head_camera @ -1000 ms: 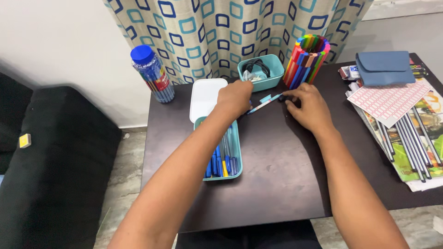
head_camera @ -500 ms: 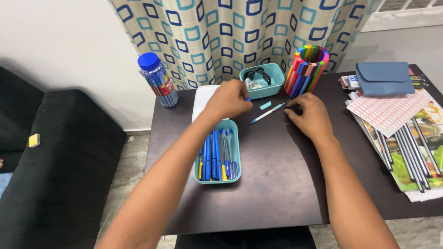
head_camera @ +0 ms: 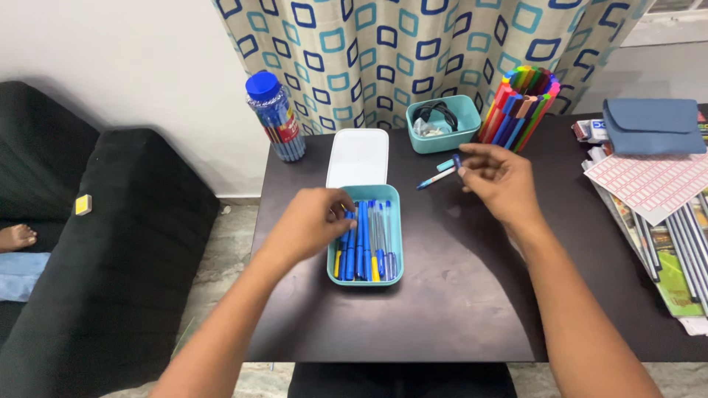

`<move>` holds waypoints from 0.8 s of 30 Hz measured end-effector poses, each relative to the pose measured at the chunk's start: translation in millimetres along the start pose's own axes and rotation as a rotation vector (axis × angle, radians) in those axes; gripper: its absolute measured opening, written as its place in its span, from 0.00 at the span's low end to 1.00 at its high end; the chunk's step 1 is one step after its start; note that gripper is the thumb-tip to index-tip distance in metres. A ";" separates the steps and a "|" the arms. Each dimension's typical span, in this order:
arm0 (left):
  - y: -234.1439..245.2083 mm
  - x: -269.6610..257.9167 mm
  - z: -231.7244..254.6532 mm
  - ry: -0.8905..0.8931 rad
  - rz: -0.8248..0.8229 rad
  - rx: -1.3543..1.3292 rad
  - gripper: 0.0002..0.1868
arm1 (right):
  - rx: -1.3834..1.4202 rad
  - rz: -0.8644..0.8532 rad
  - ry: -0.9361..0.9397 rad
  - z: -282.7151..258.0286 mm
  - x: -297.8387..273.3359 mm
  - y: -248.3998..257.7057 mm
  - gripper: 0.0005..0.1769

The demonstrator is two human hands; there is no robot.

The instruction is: The person organizes stationery items on a desk. They place pens into a light blue pencil case, close it, and then move the case and other items like a blue pouch, a small container, and a stack of books into a desk drawer.

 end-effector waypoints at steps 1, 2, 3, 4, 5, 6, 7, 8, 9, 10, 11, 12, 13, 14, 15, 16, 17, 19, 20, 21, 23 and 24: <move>-2.6 -4.5 1.4 0.003 0.017 0.036 0.12 | 0.049 -0.028 -0.005 -2.8 -2.7 -7.3 0.20; -4.6 -8.6 3.0 0.006 0.035 0.071 0.12 | 0.088 -0.067 -0.019 -4.6 -5.2 -15.2 0.19; -5.1 -12.4 8.2 -0.024 0.065 0.156 0.11 | 0.127 -0.104 -0.033 -6.3 -7.7 -22.1 0.19; -5.5 -16.2 13.5 -0.054 0.094 0.240 0.11 | 0.166 -0.141 -0.046 -7.4 -10.0 -28.5 0.18; -6.1 -18.6 19.2 -0.086 0.124 0.324 0.10 | 0.209 -0.167 -0.077 -6.2 -11.8 -33.5 0.18; -8.6 -19.0 20.4 -0.074 0.125 0.377 0.10 | 0.252 -0.193 -0.107 -4.4 -13.6 -38.1 0.18; -9.9 -18.8 21.5 -0.063 0.127 0.434 0.10 | 0.297 -0.219 -0.136 -2.4 -15.0 -42.6 0.18; -10.3 -18.5 22.9 -0.052 0.129 0.490 0.10 | 0.326 -0.242 -0.149 -1.5 -16.4 -45.6 0.18; -9.1 -18.1 26.2 -0.053 0.140 0.499 0.09 | 0.355 -0.266 -0.160 -0.5 -17.5 -47.7 0.18; -7.0 -17.7 30.3 -0.055 0.151 0.509 0.08 | 0.384 -0.289 -0.172 0.9 -18.8 -49.7 0.19; -3.5 -15.1 35.7 -0.059 0.166 0.518 0.08 | 0.404 -0.305 -0.174 1.7 -18.6 -51.6 0.18; -3.5 -10.3 39.5 -0.046 0.144 0.409 0.10 | 0.425 -0.321 -0.177 3.3 -18.8 -54.6 0.18; -6.8 -7.4 43.7 -0.029 0.116 0.300 0.12 | 0.448 -0.337 -0.186 6.5 -21.2 -58.4 0.18; -11.3 -5.2 48.4 -0.012 0.087 0.191 0.15 | 0.482 -0.368 -0.182 7.4 -22.4 -62.4 0.19; -15.7 -5.4 59.4 -0.061 0.072 0.069 0.21 | 0.517 -0.399 -0.181 7.9 -24.5 -66.6 0.19; -20.0 -5.6 69.6 -0.110 0.058 -0.053 0.27 | 0.552 -0.431 -0.180 7.3 -27.5 -70.5 0.19; -21.6 -2.8 79.4 -0.164 0.051 -0.176 0.33 | 0.555 -0.442 -0.190 7.0 -27.9 -73.5 0.20; -20.4 -1.8 99.6 -0.330 0.106 -0.149 0.36 | 0.563 -0.463 -0.220 8.3 -34.4 -84.9 0.21; -20.9 -4.0 106.8 -0.410 0.130 -0.135 0.38 | 0.582 -0.475 -0.210 5.8 -36.8 -88.2 0.20; -23.0 -2.3 104.7 -0.401 0.126 -0.127 0.37 | 0.602 -0.487 -0.200 2.9 -38.5 -90.9 0.20; -25.1 2.4 100.9 -0.386 0.119 -0.110 0.34 | 0.624 -0.499 -0.188 -2.2 -39.9 -94.7 0.20; -24.2 3.0 99.2 -0.378 0.131 -0.068 0.34 | 0.626 -0.498 -0.187 -4.5 -39.8 -95.8 0.20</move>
Point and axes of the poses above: each hand's wrist, its own x-axis towards the middle knuckle, its own y-axis out of the back of the hand, z = x × y, the point moved 10 cm from there along x, towards the middle knuckle
